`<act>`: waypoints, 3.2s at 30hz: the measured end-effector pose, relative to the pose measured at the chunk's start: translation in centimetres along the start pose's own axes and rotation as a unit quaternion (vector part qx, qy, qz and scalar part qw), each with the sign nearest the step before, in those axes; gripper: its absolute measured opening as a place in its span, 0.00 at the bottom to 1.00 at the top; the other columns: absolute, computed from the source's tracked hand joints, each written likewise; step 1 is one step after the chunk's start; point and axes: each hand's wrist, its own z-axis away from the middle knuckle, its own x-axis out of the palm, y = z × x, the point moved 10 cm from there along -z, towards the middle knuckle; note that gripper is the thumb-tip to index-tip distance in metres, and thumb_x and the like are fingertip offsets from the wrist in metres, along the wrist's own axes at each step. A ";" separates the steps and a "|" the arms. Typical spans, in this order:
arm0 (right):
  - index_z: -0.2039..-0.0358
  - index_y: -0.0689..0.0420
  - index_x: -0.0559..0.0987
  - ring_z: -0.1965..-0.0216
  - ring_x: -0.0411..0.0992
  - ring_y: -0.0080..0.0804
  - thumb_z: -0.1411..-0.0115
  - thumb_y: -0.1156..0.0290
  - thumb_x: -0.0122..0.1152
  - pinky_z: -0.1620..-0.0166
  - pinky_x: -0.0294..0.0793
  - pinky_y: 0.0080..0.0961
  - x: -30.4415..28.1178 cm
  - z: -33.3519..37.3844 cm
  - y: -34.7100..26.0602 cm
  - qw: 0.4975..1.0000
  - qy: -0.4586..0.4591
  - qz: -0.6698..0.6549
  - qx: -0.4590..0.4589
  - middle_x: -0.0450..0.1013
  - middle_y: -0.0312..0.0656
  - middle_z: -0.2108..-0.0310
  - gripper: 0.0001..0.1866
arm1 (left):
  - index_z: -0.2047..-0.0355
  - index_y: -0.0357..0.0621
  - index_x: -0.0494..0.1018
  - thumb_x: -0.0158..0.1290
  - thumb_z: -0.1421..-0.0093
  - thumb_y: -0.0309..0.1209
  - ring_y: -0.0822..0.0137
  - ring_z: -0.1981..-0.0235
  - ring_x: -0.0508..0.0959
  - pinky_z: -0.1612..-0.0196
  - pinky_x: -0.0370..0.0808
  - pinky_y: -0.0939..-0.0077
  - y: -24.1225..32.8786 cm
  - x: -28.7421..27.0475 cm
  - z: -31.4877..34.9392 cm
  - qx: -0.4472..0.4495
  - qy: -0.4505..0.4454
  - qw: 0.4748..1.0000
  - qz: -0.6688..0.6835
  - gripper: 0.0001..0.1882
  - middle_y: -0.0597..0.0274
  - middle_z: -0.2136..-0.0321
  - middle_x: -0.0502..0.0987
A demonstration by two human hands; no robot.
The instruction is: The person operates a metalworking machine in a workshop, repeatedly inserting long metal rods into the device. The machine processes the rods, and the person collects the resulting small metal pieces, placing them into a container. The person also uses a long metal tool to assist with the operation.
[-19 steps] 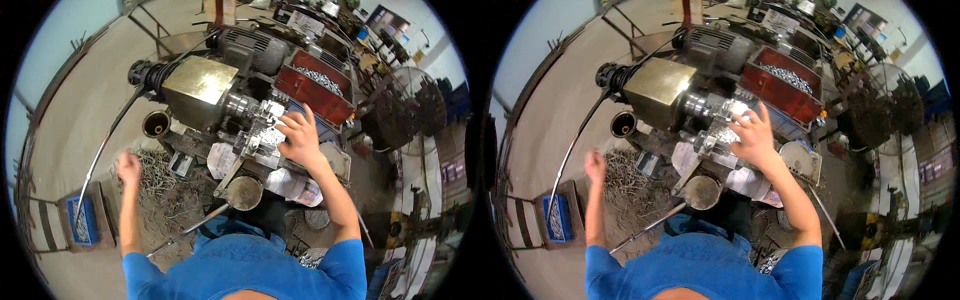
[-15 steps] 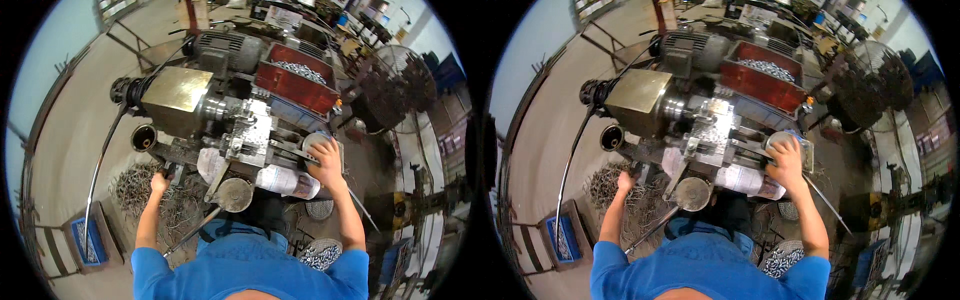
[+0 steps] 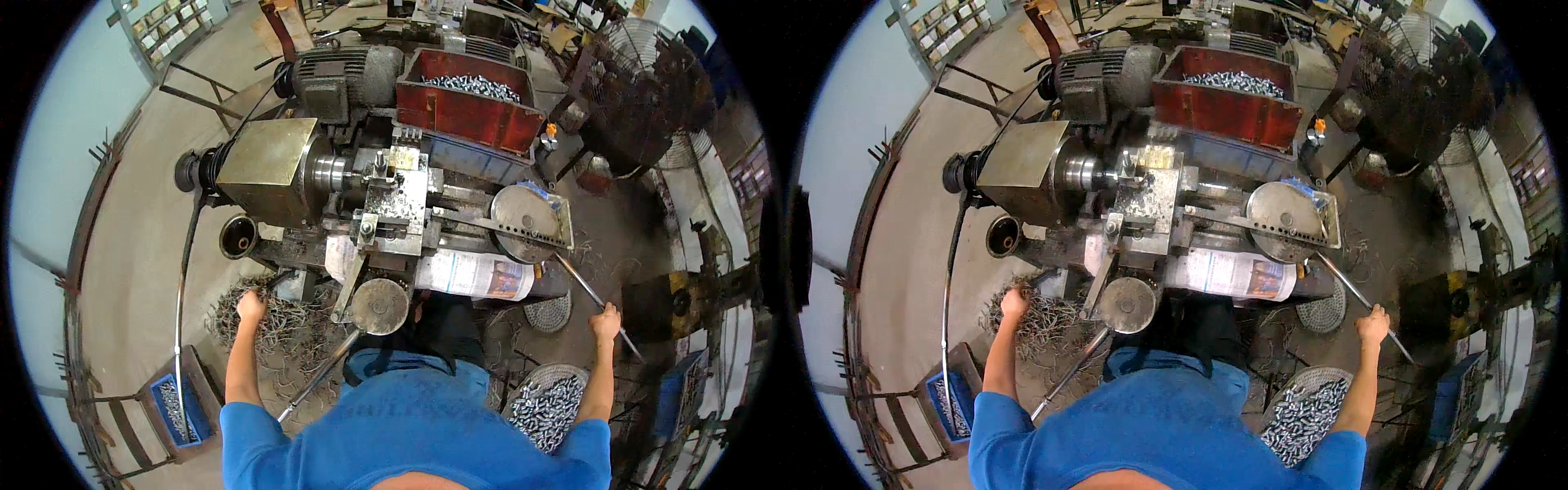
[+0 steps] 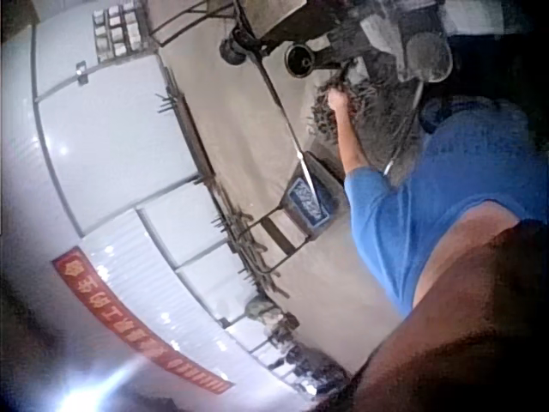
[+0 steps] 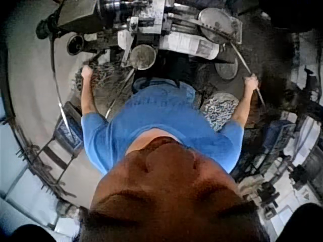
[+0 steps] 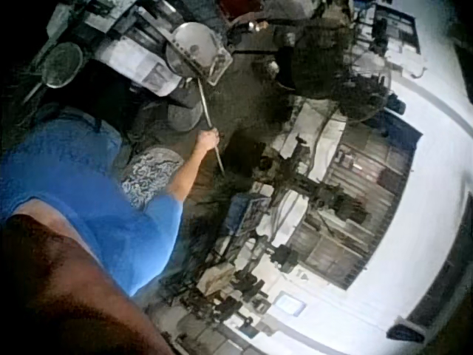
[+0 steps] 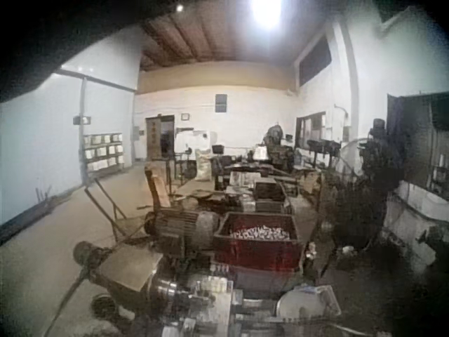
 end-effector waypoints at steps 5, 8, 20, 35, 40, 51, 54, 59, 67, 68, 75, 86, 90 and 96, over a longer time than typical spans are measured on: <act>0.72 0.57 0.73 0.71 0.71 0.54 0.62 0.66 0.56 0.67 0.71 0.45 -2.2 9.3 -3.4 0.998 0.028 -0.047 0.007 0.73 0.52 0.75 0.14 | 0.63 0.46 0.76 0.56 0.54 0.43 0.52 0.65 0.78 0.62 0.74 0.61 -8.1 4.6 5.1 -0.090 -0.126 0.980 0.127 0.20 0.49 0.68 0.78; 0.72 0.57 0.73 0.74 0.71 0.55 0.65 0.64 0.56 0.71 0.69 0.48 -1.2 16.3 -5.2 0.994 0.017 -0.101 0.023 0.72 0.53 0.79 0.16 | 0.68 0.38 0.76 0.56 0.52 0.37 0.61 0.81 0.78 0.71 0.76 0.66 -11.5 7.5 8.5 -0.152 -0.175 0.953 0.194 0.15 0.49 0.78 0.77; 0.73 0.59 0.72 0.73 0.70 0.60 0.62 0.61 0.54 0.68 0.67 0.50 -5.3 22.9 -12.2 0.971 -0.018 -0.215 0.104 0.72 0.58 0.78 0.17 | 0.68 0.36 0.76 0.56 0.53 0.31 0.67 0.86 0.77 0.78 0.73 0.72 -4.8 4.0 8.0 -0.065 -0.111 0.962 0.241 0.13 0.57 0.84 0.76; 0.57 0.57 0.73 0.59 0.69 0.46 0.61 0.69 0.57 0.56 0.66 0.41 -3.3 1.0 -0.9 0.993 0.102 0.043 0.039 0.72 0.48 0.64 0.26 | 0.65 0.36 0.74 0.55 0.51 0.41 0.49 0.70 0.78 0.66 0.75 0.60 1.5 -1.3 0.0 0.059 -0.014 0.991 0.120 0.20 0.45 0.74 0.77; 0.49 0.62 0.67 0.48 0.63 0.47 0.65 0.69 0.58 0.41 0.54 0.42 -7.4 1.8 -11.8 0.975 0.202 -0.030 -0.083 0.66 0.51 0.51 0.36 | 0.62 0.41 0.70 0.51 0.46 0.48 0.48 0.62 0.76 0.60 0.73 0.57 8.4 -3.4 -1.6 0.148 0.008 0.989 0.006 0.23 0.45 0.65 0.76; 0.63 0.61 0.77 0.57 0.69 0.48 0.65 0.69 0.58 0.49 0.65 0.39 -5.3 11.0 -17.7 0.935 0.101 -0.321 -0.115 0.73 0.49 0.61 0.23 | 0.68 0.39 0.73 0.46 0.44 0.54 0.46 0.69 0.78 0.68 0.75 0.53 6.4 6.2 -0.7 0.020 0.096 0.994 0.049 0.27 0.45 0.71 0.77; 0.65 0.61 0.78 0.60 0.70 0.47 0.64 0.72 0.57 0.55 0.68 0.36 -12.7 8.5 -22.4 0.894 0.162 -0.361 -0.209 0.74 0.49 0.65 0.20 | 0.65 0.38 0.73 0.51 0.47 0.48 0.51 0.65 0.78 0.63 0.74 0.58 9.4 0.8 -1.0 0.126 -0.078 0.987 -0.066 0.23 0.49 0.68 0.77; 0.67 0.60 0.77 0.61 0.69 0.47 0.64 0.70 0.58 0.57 0.68 0.37 -26.9 8.7 -38.8 0.787 0.128 -0.428 -0.425 0.73 0.47 0.66 0.19 | 0.62 0.43 0.74 0.51 0.47 0.47 0.52 0.62 0.77 0.59 0.73 0.58 6.9 1.7 -1.0 0.140 -0.107 0.979 -0.107 0.21 0.51 0.65 0.77; 0.79 0.56 0.80 0.63 0.69 0.42 0.66 0.65 0.59 0.55 0.63 0.32 -29.7 17.1 -63.4 0.706 0.186 -0.134 -0.671 0.74 0.44 0.71 0.12 | 0.60 0.46 0.73 0.51 0.44 0.42 0.59 0.77 0.79 0.73 0.73 0.65 -2.6 -25.1 3.8 0.072 0.227 0.961 0.144 0.16 0.52 0.77 0.78; 0.81 0.55 0.80 0.63 0.69 0.41 0.65 0.65 0.59 0.53 0.62 0.32 -28.3 17.1 -65.4 0.724 0.172 -0.066 -0.665 0.74 0.44 0.72 0.10 | 0.61 0.45 0.74 0.50 0.43 0.41 0.59 0.78 0.79 0.74 0.72 0.64 -5.3 -27.2 4.9 0.005 0.260 0.954 0.147 0.15 0.53 0.78 0.78; 0.79 0.55 0.81 0.61 0.71 0.42 0.62 0.68 0.58 0.51 0.64 0.31 -25.7 16.3 -68.4 0.741 0.070 -0.093 -0.661 0.76 0.46 0.72 0.09 | 0.69 0.38 0.73 0.53 0.51 0.56 0.45 0.70 0.77 0.67 0.72 0.56 -9.1 -20.6 11.5 -0.139 0.219 0.963 0.077 0.29 0.44 0.76 0.76; 0.79 0.60 0.80 0.62 0.69 0.46 0.63 0.61 0.58 0.46 0.62 0.38 -32.8 14.7 -63.1 0.729 0.185 -0.127 -0.647 0.73 0.49 0.75 0.15 | 0.75 0.32 0.70 0.58 0.51 0.41 0.48 0.78 0.76 0.73 0.71 0.60 -6.5 -17.5 10.1 -0.042 0.118 0.967 0.220 0.20 0.45 0.82 0.73; 0.59 0.51 0.78 0.57 0.66 0.48 0.64 0.65 0.58 0.51 0.66 0.37 -38.2 4.5 -58.5 0.828 0.252 -0.201 -0.460 0.67 0.52 0.55 0.25 | 0.73 0.32 0.71 0.55 0.45 0.35 0.70 0.87 0.72 0.82 0.70 0.74 -4.0 -16.9 7.9 -0.024 -0.014 0.881 0.472 0.14 0.61 0.86 0.71; 0.54 0.52 0.75 0.52 0.65 0.48 0.65 0.66 0.57 0.48 0.66 0.37 -38.0 4.5 -50.5 0.764 0.254 -0.348 -0.481 0.60 0.51 0.44 0.30 | 0.73 0.34 0.70 0.54 0.44 0.36 0.70 0.88 0.73 0.85 0.67 0.75 -3.6 -18.0 9.0 -0.010 0.040 0.878 0.476 0.14 0.62 0.86 0.71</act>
